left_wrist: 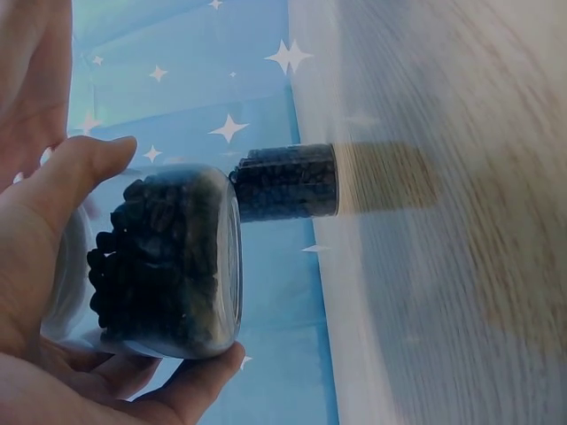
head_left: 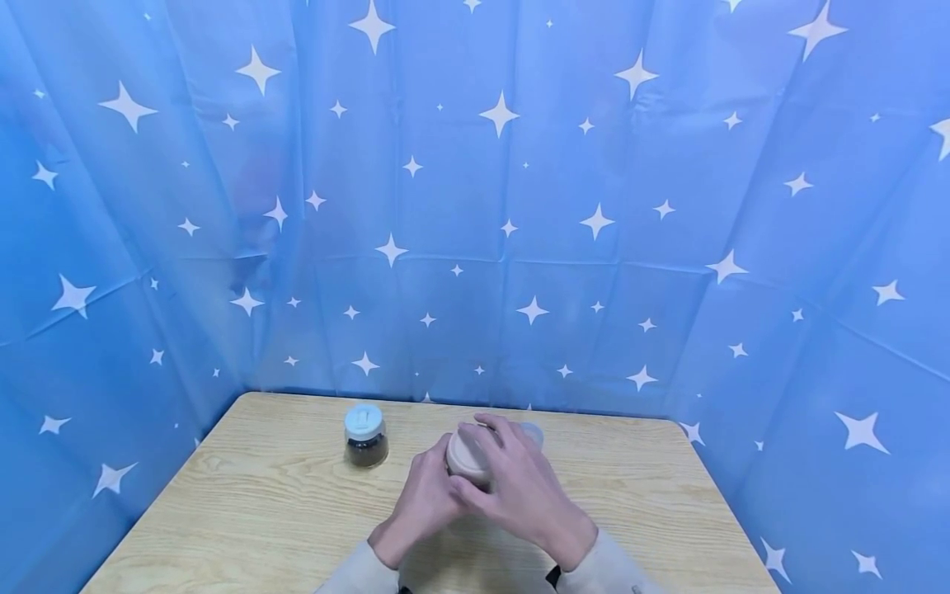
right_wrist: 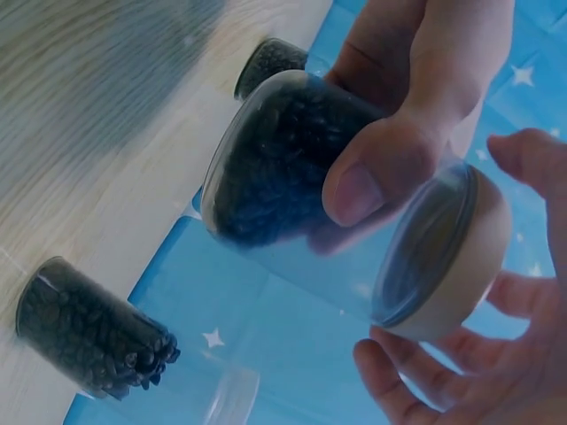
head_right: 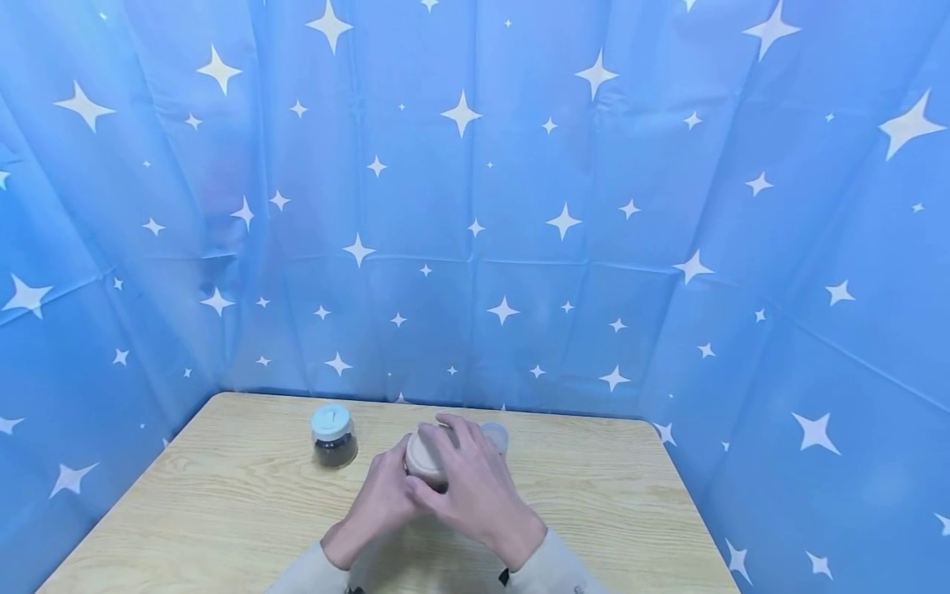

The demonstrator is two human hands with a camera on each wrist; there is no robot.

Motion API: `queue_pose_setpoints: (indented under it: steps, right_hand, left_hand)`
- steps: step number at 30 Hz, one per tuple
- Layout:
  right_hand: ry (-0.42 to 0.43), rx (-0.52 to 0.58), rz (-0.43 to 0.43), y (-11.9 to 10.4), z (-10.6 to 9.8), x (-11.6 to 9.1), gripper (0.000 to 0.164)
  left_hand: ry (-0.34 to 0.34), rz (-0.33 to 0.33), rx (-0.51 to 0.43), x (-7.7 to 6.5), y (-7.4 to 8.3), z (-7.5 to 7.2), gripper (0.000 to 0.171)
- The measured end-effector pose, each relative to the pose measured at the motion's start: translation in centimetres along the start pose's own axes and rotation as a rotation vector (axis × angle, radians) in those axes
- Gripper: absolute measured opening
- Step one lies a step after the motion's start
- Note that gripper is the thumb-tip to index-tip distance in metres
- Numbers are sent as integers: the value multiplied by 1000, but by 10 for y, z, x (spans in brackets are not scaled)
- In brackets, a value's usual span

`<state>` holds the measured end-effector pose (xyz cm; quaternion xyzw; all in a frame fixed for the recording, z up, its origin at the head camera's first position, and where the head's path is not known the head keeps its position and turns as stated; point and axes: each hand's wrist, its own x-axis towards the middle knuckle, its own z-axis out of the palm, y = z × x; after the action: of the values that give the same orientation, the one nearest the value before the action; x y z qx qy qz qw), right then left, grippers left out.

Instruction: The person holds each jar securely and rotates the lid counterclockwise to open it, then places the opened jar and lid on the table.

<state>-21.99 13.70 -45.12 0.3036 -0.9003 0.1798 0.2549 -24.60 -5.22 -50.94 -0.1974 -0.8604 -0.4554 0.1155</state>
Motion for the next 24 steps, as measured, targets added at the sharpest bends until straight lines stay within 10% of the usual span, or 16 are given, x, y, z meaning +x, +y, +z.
queue_pose_setpoints:
  steps: [24]
  right_hand:
    - [60,2,-17,-1,8,2,60]
  left_hand:
    - [3,45,16,0,-3,1,71]
